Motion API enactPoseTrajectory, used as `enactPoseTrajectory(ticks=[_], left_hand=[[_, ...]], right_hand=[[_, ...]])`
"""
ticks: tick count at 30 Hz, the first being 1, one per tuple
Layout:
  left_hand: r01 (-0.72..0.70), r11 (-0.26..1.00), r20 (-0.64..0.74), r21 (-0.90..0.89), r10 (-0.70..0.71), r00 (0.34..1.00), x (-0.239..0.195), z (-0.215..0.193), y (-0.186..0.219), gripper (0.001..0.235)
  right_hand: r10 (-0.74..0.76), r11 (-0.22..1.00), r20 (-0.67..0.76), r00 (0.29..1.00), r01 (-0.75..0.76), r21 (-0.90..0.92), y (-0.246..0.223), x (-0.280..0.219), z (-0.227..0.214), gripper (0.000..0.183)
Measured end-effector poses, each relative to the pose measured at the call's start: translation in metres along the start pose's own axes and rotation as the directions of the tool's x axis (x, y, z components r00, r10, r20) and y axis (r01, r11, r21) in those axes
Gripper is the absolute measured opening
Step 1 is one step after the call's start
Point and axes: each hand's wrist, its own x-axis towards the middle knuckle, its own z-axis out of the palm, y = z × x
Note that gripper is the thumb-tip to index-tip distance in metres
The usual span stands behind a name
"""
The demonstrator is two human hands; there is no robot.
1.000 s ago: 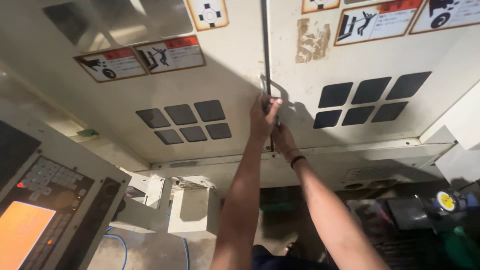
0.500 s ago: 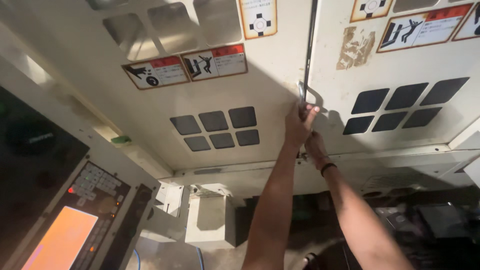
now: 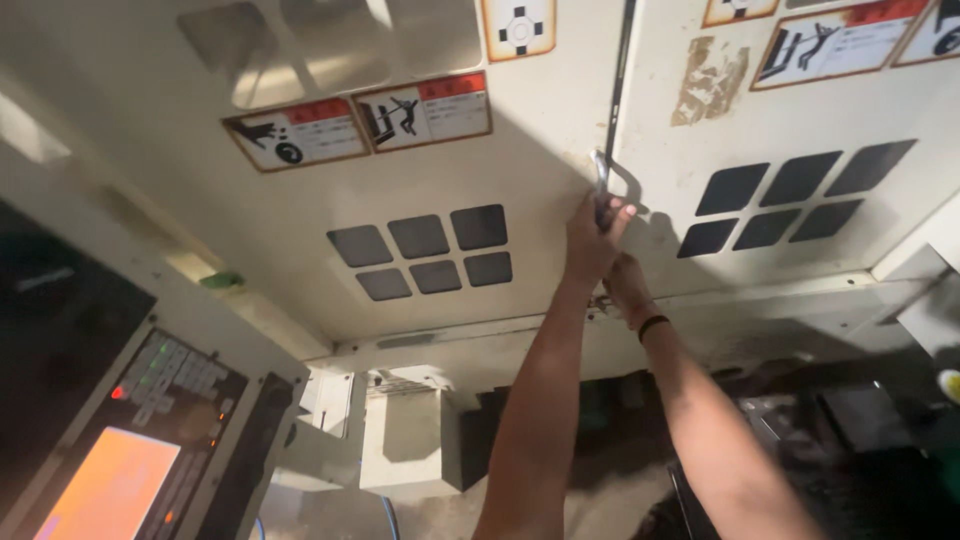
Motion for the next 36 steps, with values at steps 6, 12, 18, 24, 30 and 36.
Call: enactPoseTrajectory(ticks=[6,12,18,24,30,36], left_hand=[[-0.047,0.997,-0.049,-0.061,0.044,0.998,0.002,-0.001,0.015,0.03],[-0.028,1.0,-0.106,0.014,0.029,0.994,-0.003,0.003,0.016,0.033],[0.008,1.0,-0.091,-0.001,-0.008,0.996,-0.004,0.006,0.01,0.037],[-0.036,0.999,-0.037,-0.011,0.036,0.999,0.006,-0.005,0.009,0.035],[0.147,0.989,-0.002,-0.026,-0.147,0.989,0.004,-0.01,0.0,0.03],[-0.089,0.996,-0.085,0.016,0.09,0.992,0.008,-0.016,0.001,0.033]], right_hand=[[0.143,0.98,-0.016,0.99,-0.143,-0.137,-0.021,-0.007,0.004,0.028],[-0.165,0.915,0.164,0.973,0.213,-0.343,-0.002,0.007,-0.012,0.029],[-0.089,0.942,0.192,0.977,0.145,-0.302,0.026,0.029,-0.022,0.036],[-0.218,0.956,0.111,0.97,0.235,-0.174,0.027,0.032,-0.011,0.048],[0.041,0.993,0.02,0.999,-0.039,-0.115,0.032,0.029,-0.012,0.035],[0.035,0.995,0.04,0.999,-0.031,-0.097,0.016,0.029,0.001,0.023]])
